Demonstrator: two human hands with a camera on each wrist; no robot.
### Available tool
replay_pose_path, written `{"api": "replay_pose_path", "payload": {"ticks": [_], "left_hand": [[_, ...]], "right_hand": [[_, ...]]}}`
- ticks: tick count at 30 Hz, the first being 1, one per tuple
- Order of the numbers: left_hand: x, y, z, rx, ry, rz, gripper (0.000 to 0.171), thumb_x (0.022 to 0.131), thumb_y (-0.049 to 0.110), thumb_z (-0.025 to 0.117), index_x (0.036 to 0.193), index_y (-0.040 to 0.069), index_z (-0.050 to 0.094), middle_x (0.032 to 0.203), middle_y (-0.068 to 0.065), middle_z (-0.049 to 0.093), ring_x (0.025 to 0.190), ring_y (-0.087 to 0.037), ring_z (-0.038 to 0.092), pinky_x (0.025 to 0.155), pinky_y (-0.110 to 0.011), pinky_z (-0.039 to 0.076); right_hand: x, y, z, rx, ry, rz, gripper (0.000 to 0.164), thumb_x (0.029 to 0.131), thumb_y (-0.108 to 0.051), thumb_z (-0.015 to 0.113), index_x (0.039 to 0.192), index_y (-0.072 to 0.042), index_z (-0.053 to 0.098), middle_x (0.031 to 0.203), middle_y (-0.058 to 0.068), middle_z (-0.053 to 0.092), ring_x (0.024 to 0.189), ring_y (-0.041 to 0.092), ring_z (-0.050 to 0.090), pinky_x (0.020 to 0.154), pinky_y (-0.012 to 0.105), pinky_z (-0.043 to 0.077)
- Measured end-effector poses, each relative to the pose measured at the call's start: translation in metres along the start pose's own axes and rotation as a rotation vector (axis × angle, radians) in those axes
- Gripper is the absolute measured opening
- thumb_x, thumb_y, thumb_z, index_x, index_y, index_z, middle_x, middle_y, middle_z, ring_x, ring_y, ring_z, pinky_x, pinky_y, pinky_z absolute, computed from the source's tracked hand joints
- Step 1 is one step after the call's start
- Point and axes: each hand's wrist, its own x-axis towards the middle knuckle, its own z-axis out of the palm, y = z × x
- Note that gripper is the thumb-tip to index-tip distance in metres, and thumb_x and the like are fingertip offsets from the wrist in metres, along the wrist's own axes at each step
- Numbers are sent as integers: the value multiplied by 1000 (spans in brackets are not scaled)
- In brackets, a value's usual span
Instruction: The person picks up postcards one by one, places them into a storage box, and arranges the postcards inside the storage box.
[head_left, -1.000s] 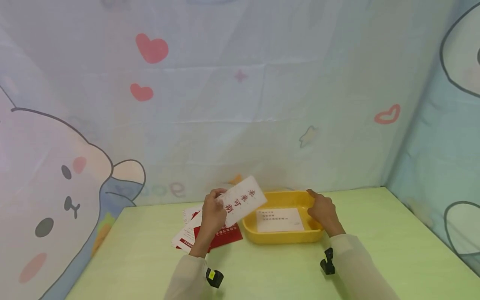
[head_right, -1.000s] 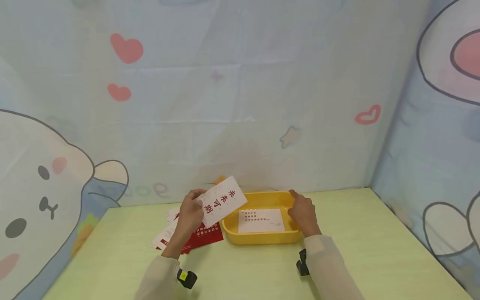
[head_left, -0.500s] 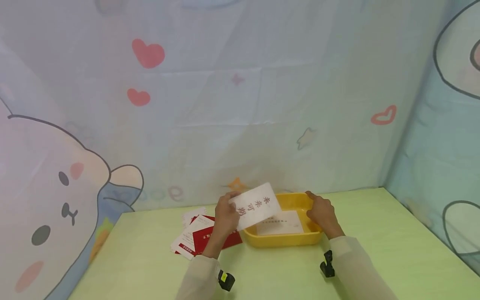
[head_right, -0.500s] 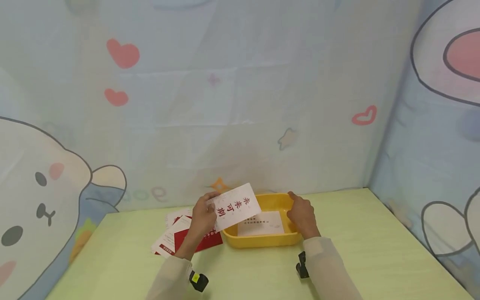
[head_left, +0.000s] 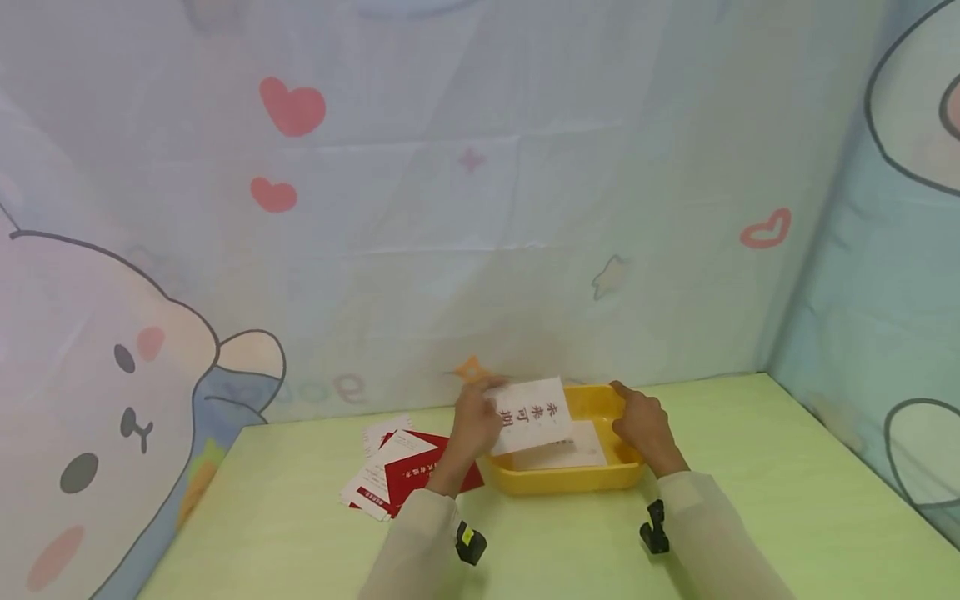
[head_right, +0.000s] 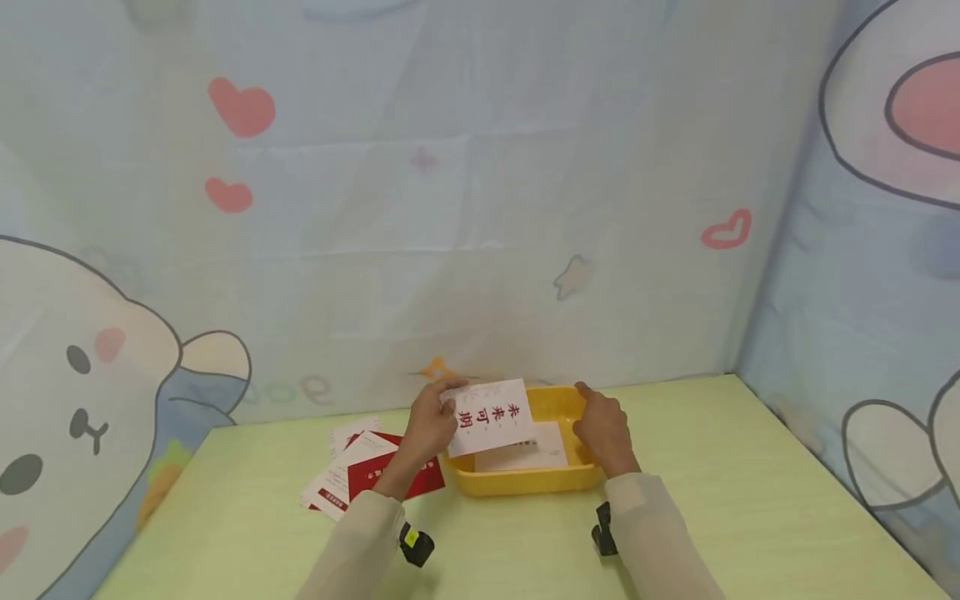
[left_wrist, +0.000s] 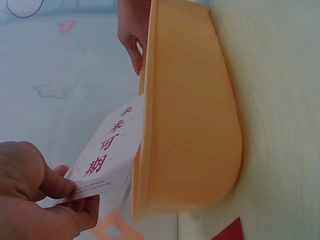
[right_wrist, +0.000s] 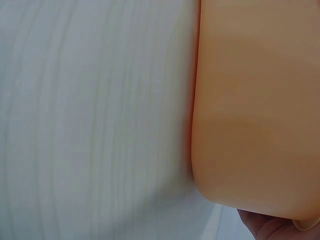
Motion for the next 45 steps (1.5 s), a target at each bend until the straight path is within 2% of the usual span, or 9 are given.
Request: {"api": "replay_pose_path", "payload": {"ticks": [7, 12, 19, 22, 26, 28, 34, 40, 45], "left_hand": [[3, 2, 15, 26, -40, 21, 42, 93, -10, 46, 130, 5, 58, 131, -17, 62, 122, -34, 57, 104, -48, 48], [5, 2, 23, 49, -40, 31, 36, 95, -7, 47, 129, 3, 56, 131, -19, 62, 121, -33, 59, 105, -47, 48], [8, 2, 30, 78, -43, 4, 31, 97, -1, 50, 127, 0, 59, 120, -22, 64, 110, -35, 61, 99, -46, 51], [8, 1, 33, 91, -51, -33, 31, 99, 3, 51, 129, -1, 58, 117, -22, 64, 106, -33, 62, 96, -46, 52], [8, 0, 35, 99, -89, -87, 39, 99, 9, 55, 136, -2, 53, 130, -24, 61, 120, -37, 59, 106, -48, 47], [8, 0, 36, 111, -116, -101, 47, 97, 11, 59, 140, -3, 48, 136, -24, 58, 127, -38, 55, 110, -49, 43], [11, 0, 39, 207, -172, -84, 65, 86, 10, 73, 142, -6, 43, 138, -25, 56, 129, -39, 54, 112, -48, 42], [8, -4, 41, 276, -185, -49, 61, 78, 6, 79, 131, -9, 52, 123, -23, 63, 113, -36, 59, 106, -46, 47], [0, -7, 44, 307, -214, -81, 50, 70, 2, 80, 114, -8, 59, 102, -17, 63, 92, -28, 58, 93, -43, 52]], "right_hand": [[-3, 1, -3, 11, 4, -7, 67, 81, 0, 56, 147, -1, 44, 110, 35, 65, 62, 23, 40, 50, 29, 34], [-4, 0, -3, 15, 8, 3, 67, 81, 1, 55, 147, -1, 44, 97, 31, 67, 59, 21, 37, 49, 28, 32], [-3, -5, -3, 17, 4, 27, 66, 82, 0, 56, 147, -1, 43, 121, 36, 62, 63, 24, 44, 51, 27, 36], [-3, -5, -1, 18, 17, 10, 66, 81, 1, 55, 146, -1, 45, 107, 33, 66, 59, 22, 40, 49, 27, 34], [-4, -3, 0, 13, 39, -17, 65, 80, 1, 56, 144, 0, 47, 80, 24, 65, 55, 19, 34, 47, 27, 30], [-4, -3, 0, 8, 39, -16, 65, 81, 0, 57, 144, 0, 47, 79, 23, 65, 54, 18, 35, 47, 27, 31], [-4, -3, -3, 27, 40, -21, 65, 80, 2, 56, 144, -1, 48, 62, 15, 56, 51, 16, 32, 45, 25, 30], [-7, -9, -4, 55, 29, -5, 65, 80, 2, 55, 144, -2, 47, 72, 22, 61, 53, 16, 31, 46, 25, 29], [-8, -10, 3, 61, -4, 14, 66, 82, 2, 56, 147, -2, 44, 75, 23, 62, 53, 16, 30, 46, 25, 29]]}}
